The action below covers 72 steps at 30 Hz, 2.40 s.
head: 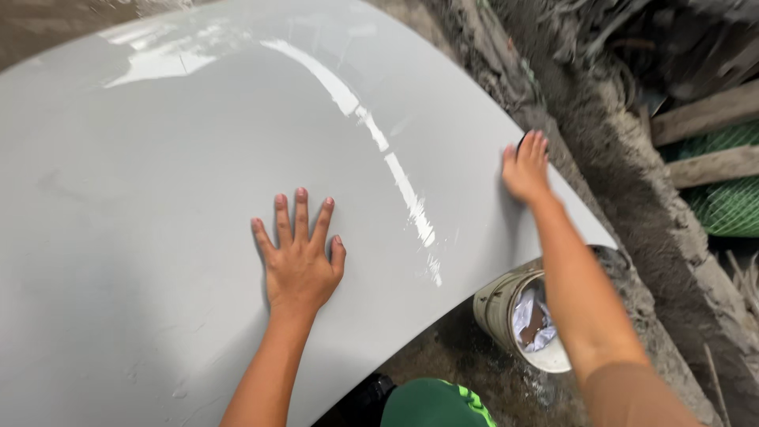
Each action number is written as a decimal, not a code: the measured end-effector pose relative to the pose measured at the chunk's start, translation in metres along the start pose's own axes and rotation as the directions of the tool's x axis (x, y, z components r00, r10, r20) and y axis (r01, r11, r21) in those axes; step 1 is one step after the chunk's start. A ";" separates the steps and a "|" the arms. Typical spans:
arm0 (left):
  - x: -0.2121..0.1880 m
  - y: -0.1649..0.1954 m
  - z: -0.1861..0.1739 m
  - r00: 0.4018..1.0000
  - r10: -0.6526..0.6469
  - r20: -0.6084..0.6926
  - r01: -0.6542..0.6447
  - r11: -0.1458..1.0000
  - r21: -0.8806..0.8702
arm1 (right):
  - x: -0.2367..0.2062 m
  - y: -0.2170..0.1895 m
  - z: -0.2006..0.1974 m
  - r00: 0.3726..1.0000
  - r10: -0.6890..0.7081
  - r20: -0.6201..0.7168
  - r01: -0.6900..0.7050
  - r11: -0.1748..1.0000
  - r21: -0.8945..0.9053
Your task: The person wets a large white car hood panel and sands its surface using a hand sanding block, working the block in strokes across the wet panel while steadying it with the other hand. They occasionally reach into a nearby bucket and continue sanding different areas of the panel.
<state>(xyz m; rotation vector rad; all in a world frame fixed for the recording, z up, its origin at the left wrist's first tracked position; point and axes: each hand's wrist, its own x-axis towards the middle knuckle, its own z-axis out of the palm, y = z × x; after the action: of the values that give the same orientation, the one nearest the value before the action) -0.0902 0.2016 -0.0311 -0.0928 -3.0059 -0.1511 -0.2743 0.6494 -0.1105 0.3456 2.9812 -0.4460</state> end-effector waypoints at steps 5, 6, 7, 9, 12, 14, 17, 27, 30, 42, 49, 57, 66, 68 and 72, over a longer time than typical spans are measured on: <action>0.001 -0.001 -0.009 0.997 -0.007 -0.072 0.005 1.000 -0.026 | -0.167 -0.066 0.030 0.986 -0.161 -0.043 0.161 0.987 -0.017; 0.000 0.000 -0.010 0.996 -0.013 -0.088 0.011 1.000 -0.027 | -0.199 -0.081 0.036 0.857 -0.430 -0.283 0.368 0.896 -0.248; -0.001 -0.001 -0.012 0.996 -0.008 -0.092 0.006 1.000 -0.025 | -0.231 -0.090 0.038 0.803 -0.523 -0.285 0.478 0.852 -0.214; 0.000 0.000 -0.012 0.993 0.002 -0.115 -0.003 1.000 -0.012 | -0.256 -0.101 0.039 0.776 -0.587 -0.230 0.574 0.809 -0.128; -0.004 0.000 -0.005 0.993 0.005 -0.115 -0.007 1.000 -0.017 | -0.236 -0.085 0.035 0.835 -0.545 -0.074 0.544 0.839 -0.037; -0.005 -0.001 0.001 0.990 -0.002 -0.142 -0.005 0.999 -0.046 | -0.194 -0.057 0.032 0.805 -0.580 -0.123 0.574 0.815 -0.082; -0.003 0.000 0.004 0.993 -0.014 -0.118 0.011 1.000 -0.028 | -0.114 -0.005 0.023 0.910 -0.378 -0.170 0.369 0.926 -0.085; 0.020 -0.050 -0.001 0.976 -0.200 -0.091 0.146 0.898 -0.414 | -0.072 -0.036 0.002 0.940 -0.302 -0.161 0.302 0.953 -0.024; 0.035 -0.116 0.006 0.956 -0.219 -0.198 0.185 0.967 -0.176 | -0.152 -0.106 0.035 0.683 -0.729 -0.035 0.726 0.684 -0.072; 0.019 -0.222 -0.012 0.958 -0.280 -0.063 0.276 0.959 -0.063 | 0.018 -0.079 -0.014 0.983 -0.170 -0.064 0.170 0.985 0.000; 0.018 -0.224 -0.016 0.959 -0.279 -0.055 0.274 0.959 -0.073 | -0.215 -0.261 0.058 0.182 -0.932 0.314 0.949 0.250 0.191; 0.021 -0.222 -0.015 0.956 -0.286 -0.065 0.282 0.957 -0.071 | -0.023 -0.238 0.014 0.410 -0.911 -0.052 0.887 0.411 -0.208; 0.020 -0.224 -0.007 0.953 -0.301 -0.040 0.295 0.949 -0.113 | 0.072 -0.251 0.017 0.752 -0.659 0.004 0.656 0.749 -0.089; 0.021 -0.221 -0.009 0.949 -0.313 -0.041 0.307 0.945 -0.110 | 0.002 -0.312 0.037 0.632 -0.770 0.091 0.755 0.638 0.154; 0.020 -0.220 -0.012 0.952 -0.307 -0.011 0.303 0.942 -0.144 | -0.124 -0.408 0.073 0.180 -0.959 0.220 0.964 0.216 0.153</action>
<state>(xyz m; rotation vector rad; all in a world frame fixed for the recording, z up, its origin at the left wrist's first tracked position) -0.1238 -0.0170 -0.0378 0.3610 -2.9524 -0.3917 -0.2464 0.2220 -0.0502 -1.6344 2.4459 -0.4524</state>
